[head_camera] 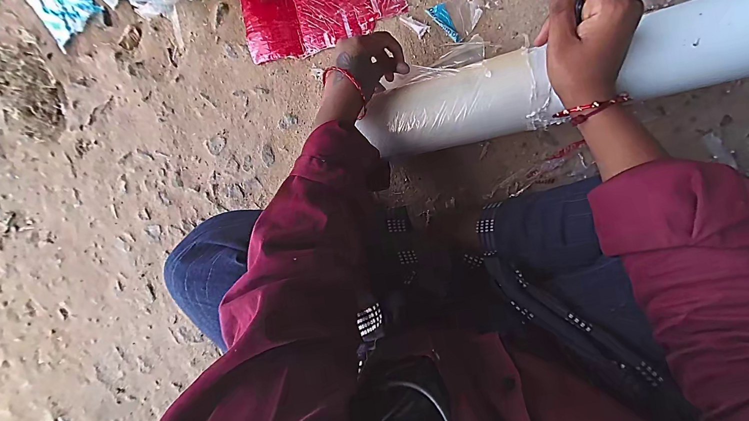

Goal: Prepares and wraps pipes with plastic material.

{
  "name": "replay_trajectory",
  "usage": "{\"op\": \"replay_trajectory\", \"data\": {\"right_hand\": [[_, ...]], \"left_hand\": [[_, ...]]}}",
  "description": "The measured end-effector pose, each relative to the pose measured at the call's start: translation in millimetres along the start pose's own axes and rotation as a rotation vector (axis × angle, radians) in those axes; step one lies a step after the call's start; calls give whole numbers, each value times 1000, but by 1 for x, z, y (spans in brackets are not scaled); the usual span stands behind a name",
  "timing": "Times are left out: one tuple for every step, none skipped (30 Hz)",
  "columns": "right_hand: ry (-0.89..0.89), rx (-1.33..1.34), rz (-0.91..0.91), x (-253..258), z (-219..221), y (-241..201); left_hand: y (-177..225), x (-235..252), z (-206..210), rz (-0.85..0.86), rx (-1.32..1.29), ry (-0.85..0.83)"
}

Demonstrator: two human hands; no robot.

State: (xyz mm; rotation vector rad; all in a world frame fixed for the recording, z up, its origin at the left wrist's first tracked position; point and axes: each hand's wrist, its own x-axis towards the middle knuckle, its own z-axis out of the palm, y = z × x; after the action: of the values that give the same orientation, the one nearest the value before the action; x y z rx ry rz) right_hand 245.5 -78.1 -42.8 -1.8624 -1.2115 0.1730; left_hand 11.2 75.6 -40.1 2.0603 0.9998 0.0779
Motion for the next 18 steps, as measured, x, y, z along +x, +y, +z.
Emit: {"op": "replay_trajectory", "data": {"right_hand": [[10, 2, -8, 0, 0, 0], [22, 1, -18, 0, 0, 1], [31, 1, -23, 0, 0, 2], [32, -1, -23, 0, 0, 2], [26, -2, -20, 0, 1, 2], [20, -2, -15, 0, 1, 2], [16, -2, -8, 0, 1, 1], [12, -5, -1, 1, 1, 1], [7, -10, 6, 1, 0, 0], [3, -16, 9, 1, 0, 0], [-2, -19, 15, 1, 0, 0], [-4, -25, 19, 0, 1, -1], [-5, -29, 22, 0, 1, -2], [-7, -37, 23, 0, 2, -3], [-7, -42, 18, 0, 2, -4], [-8, -47, 14, 0, 3, -4], [-9, -48, 13, 1, 3, -4], [-7, -41, 14, 1, 4, -3]], "left_hand": [[-3, 1, -7, -30, -62, -48], [-2, -2, -16, -80, -111, -118], [-1, -7, -23, -140, -165, -189], [-2, -14, -27, -192, -243, -234], [-5, -22, -27, -237, -330, -237], [-9, -28, -29, -252, -392, -226], [-12, -32, -31, -243, -389, -228], [-12, -31, -33, -219, -321, -251], [-11, -29, -30, -182, -230, -250], [-8, -25, -21, -145, -140, -200], [-4, -22, -10, -140, -77, -116], [3, -19, 0, -170, -43, -44], [7, -15, 7, -208, -39, 18], [9, -11, 11, -243, -58, 53], [10, -9, 13, -267, -92, 62], [9, -7, 13, -265, -129, 67], [6, -7, 13, -236, -176, 75], [3, -9, 12, -185, -246, 86]]}}
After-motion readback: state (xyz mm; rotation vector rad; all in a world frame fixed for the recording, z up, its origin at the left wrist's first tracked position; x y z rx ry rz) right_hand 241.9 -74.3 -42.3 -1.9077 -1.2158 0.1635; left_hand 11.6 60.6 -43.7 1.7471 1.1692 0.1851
